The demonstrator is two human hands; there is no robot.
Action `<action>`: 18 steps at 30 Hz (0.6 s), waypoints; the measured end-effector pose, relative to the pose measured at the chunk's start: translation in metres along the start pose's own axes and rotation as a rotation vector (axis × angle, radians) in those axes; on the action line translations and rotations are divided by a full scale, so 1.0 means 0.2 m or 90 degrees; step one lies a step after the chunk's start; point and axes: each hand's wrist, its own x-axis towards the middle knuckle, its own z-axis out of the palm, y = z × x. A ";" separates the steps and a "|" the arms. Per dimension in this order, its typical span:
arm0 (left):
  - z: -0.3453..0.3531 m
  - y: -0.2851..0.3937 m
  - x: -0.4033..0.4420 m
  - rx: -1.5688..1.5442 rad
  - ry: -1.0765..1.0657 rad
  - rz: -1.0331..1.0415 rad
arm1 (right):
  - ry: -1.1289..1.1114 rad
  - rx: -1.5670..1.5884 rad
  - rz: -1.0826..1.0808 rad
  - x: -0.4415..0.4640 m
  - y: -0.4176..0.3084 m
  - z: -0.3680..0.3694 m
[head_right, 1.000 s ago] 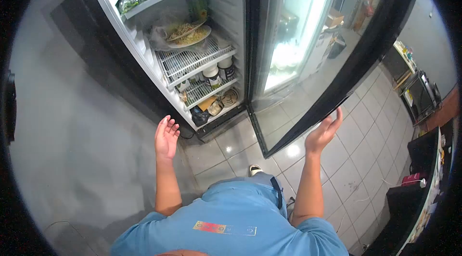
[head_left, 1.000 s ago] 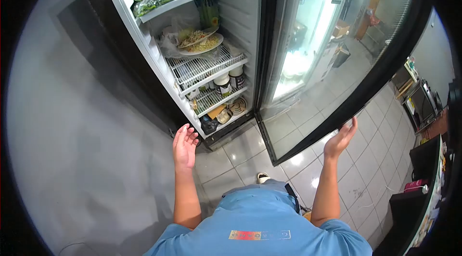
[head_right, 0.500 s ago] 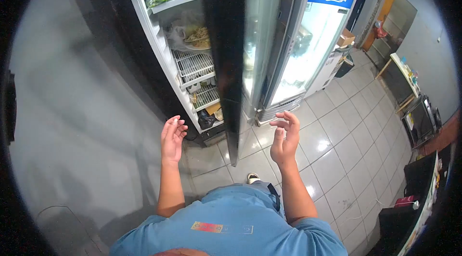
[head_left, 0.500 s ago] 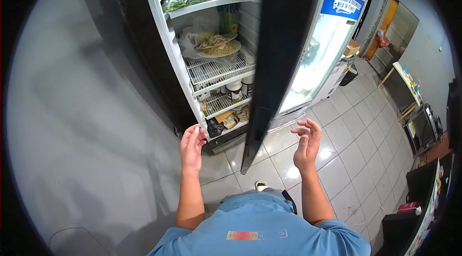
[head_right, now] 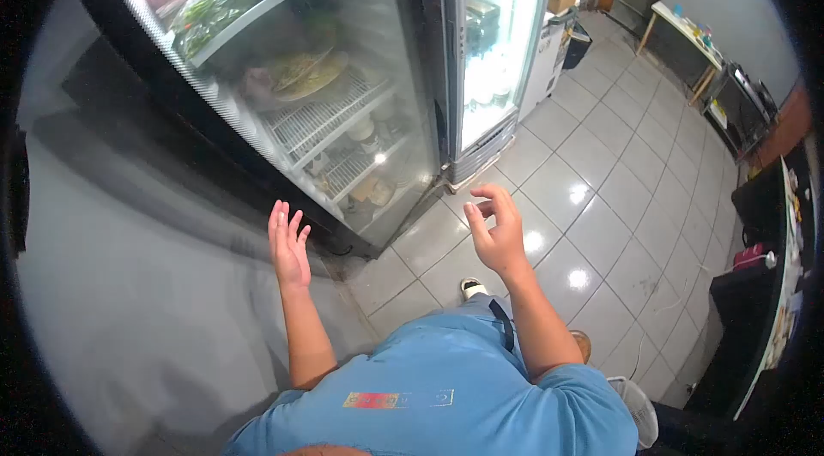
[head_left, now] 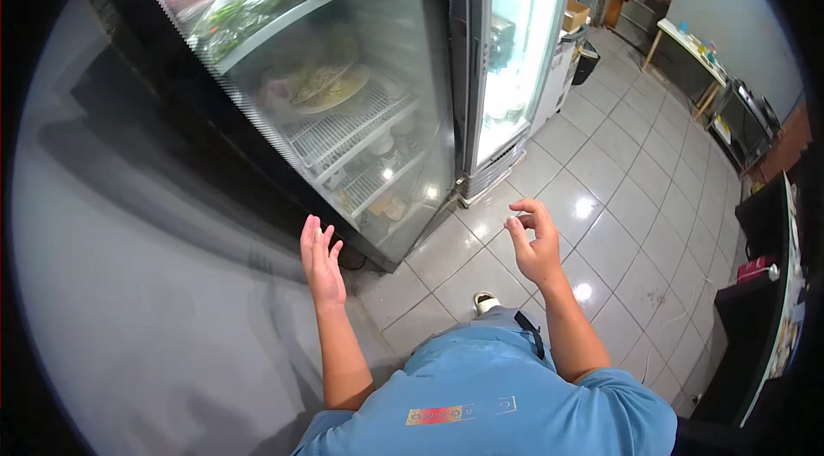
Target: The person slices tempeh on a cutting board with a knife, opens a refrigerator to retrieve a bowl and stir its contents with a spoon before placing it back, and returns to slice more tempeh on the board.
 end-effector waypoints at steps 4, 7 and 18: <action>0.00 -0.02 0.08 -0.010 -0.025 -0.033 | 0.048 -0.033 0.057 -0.01 0.05 -0.10; 0.04 -0.08 0.14 -0.017 -0.055 -0.059 | 0.097 -0.045 0.117 -0.02 0.14 -0.19; 0.55 -0.31 0.31 -0.040 -0.039 -0.119 | 0.354 -0.022 0.288 0.01 0.49 -0.93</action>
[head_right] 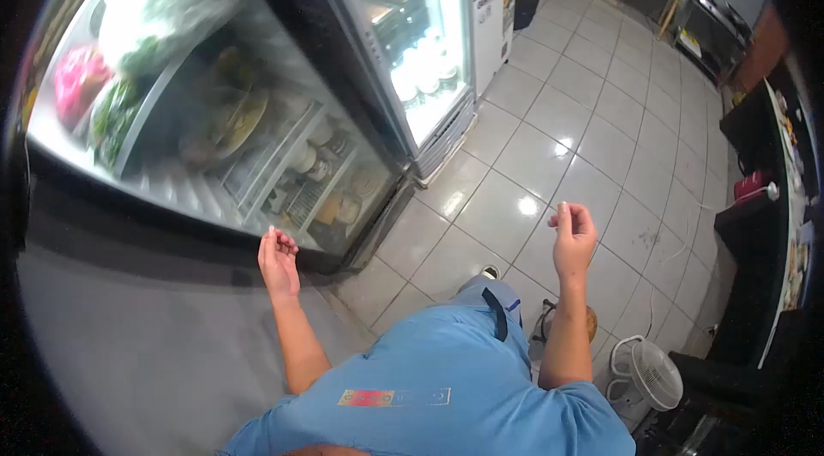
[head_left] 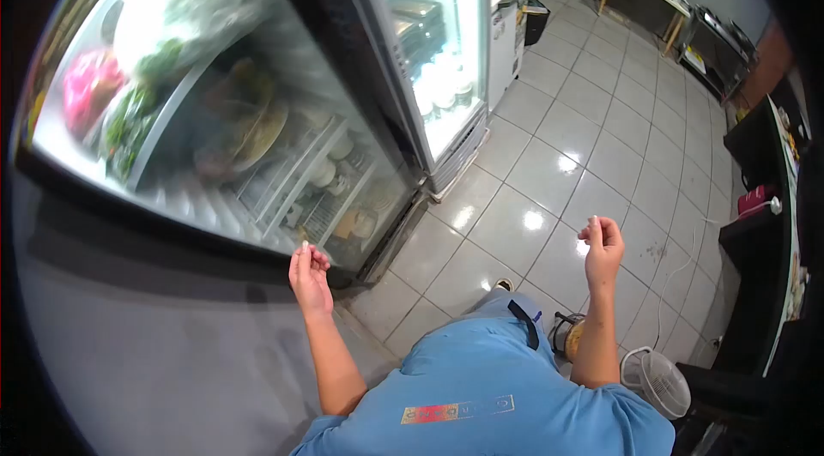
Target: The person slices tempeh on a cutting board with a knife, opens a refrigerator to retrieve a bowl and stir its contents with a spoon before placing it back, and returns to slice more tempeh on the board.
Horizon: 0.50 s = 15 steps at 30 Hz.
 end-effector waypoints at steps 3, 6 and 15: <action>0.24 -0.12 0.08 0.018 -0.134 -0.048 | 0.075 -0.006 0.021 0.18 0.09 -0.19; 0.51 -0.30 0.16 0.050 -0.231 -0.166 | 0.123 -0.017 0.078 0.32 0.16 -0.42; 0.78 -1.17 0.20 -0.448 -0.509 -1.258 | 0.348 -0.065 0.112 0.51 0.29 -0.91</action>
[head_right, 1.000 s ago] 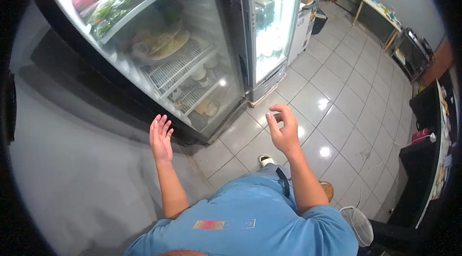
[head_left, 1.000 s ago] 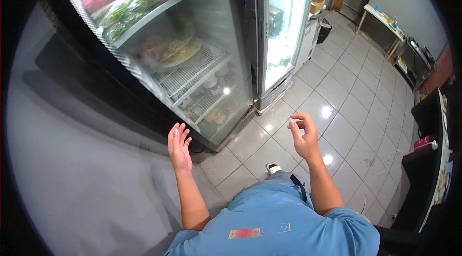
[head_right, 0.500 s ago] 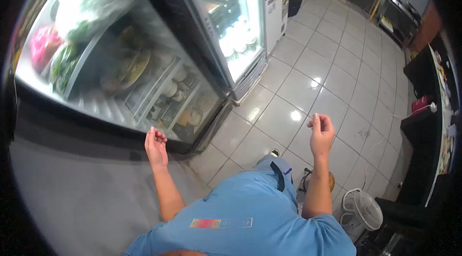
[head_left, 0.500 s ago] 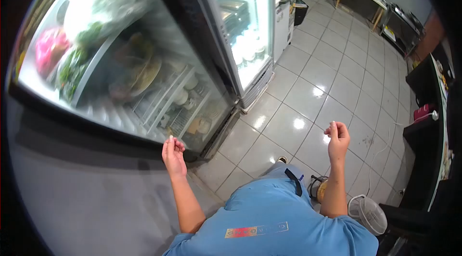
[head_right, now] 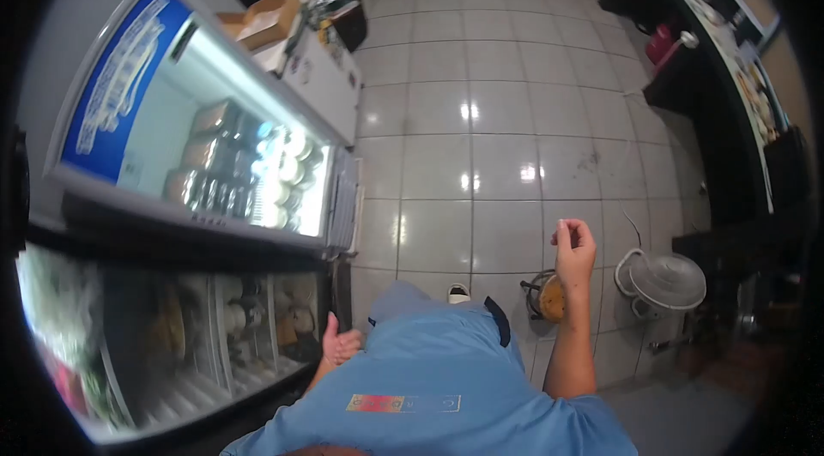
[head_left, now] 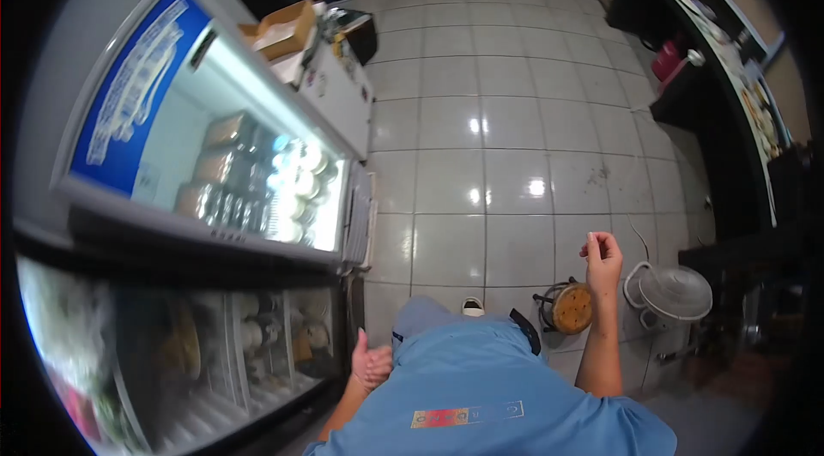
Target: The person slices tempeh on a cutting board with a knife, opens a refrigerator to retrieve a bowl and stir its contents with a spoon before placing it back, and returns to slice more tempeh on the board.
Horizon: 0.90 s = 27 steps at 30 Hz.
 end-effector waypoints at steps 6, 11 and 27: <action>-0.11 0.44 0.44 -0.311 -0.171 -0.105 | 0.050 -0.046 0.054 0.23 0.02 0.15; -0.16 1.15 0.85 -0.326 0.086 0.193 | 0.109 -0.045 0.062 0.52 -0.07 0.44; 0.27 1.95 2.39 -0.402 0.233 -0.241 | 0.186 -0.111 0.213 1.30 -0.10 0.52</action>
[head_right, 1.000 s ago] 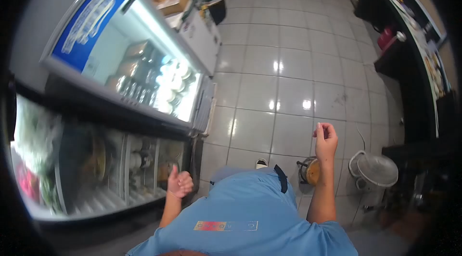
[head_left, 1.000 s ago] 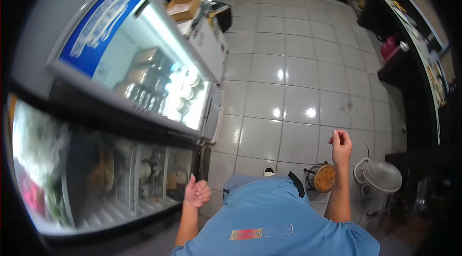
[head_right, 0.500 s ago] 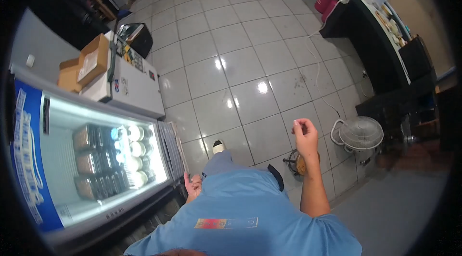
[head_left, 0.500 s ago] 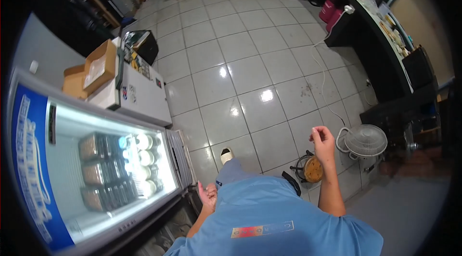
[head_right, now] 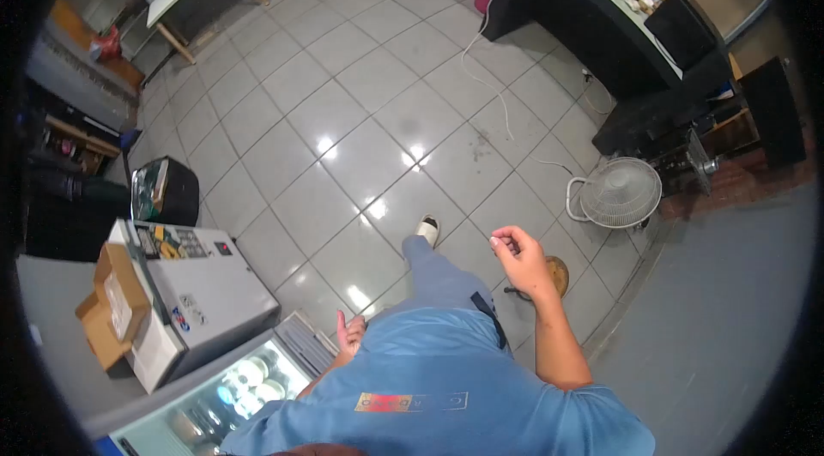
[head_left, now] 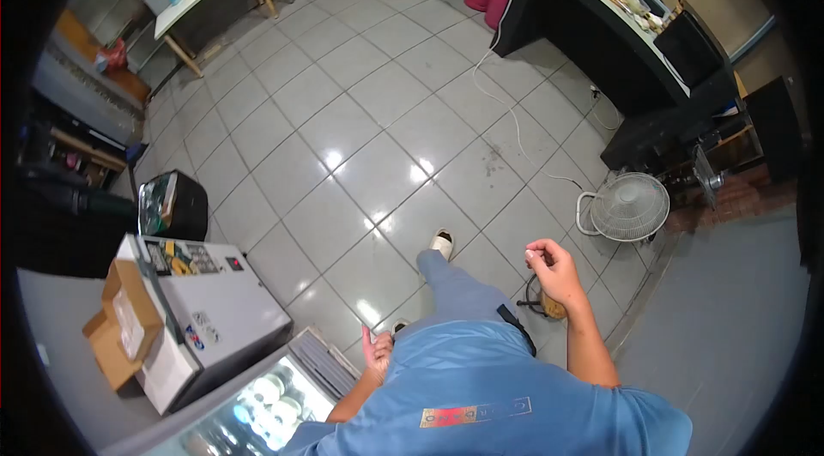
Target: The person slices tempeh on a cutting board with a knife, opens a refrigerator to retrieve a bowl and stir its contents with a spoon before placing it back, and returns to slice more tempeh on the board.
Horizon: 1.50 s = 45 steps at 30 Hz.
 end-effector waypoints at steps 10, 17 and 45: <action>0.62 0.32 0.70 0.291 0.133 -0.260 | 0.137 0.059 -0.063 0.91 -0.21 -0.45; 1.14 -0.09 2.19 0.116 0.160 -0.296 | 0.191 -0.002 -0.052 1.33 -0.33 -0.74; 1.76 -0.50 5.31 0.061 0.226 -0.633 | 0.419 0.205 0.011 3.51 -0.01 -2.36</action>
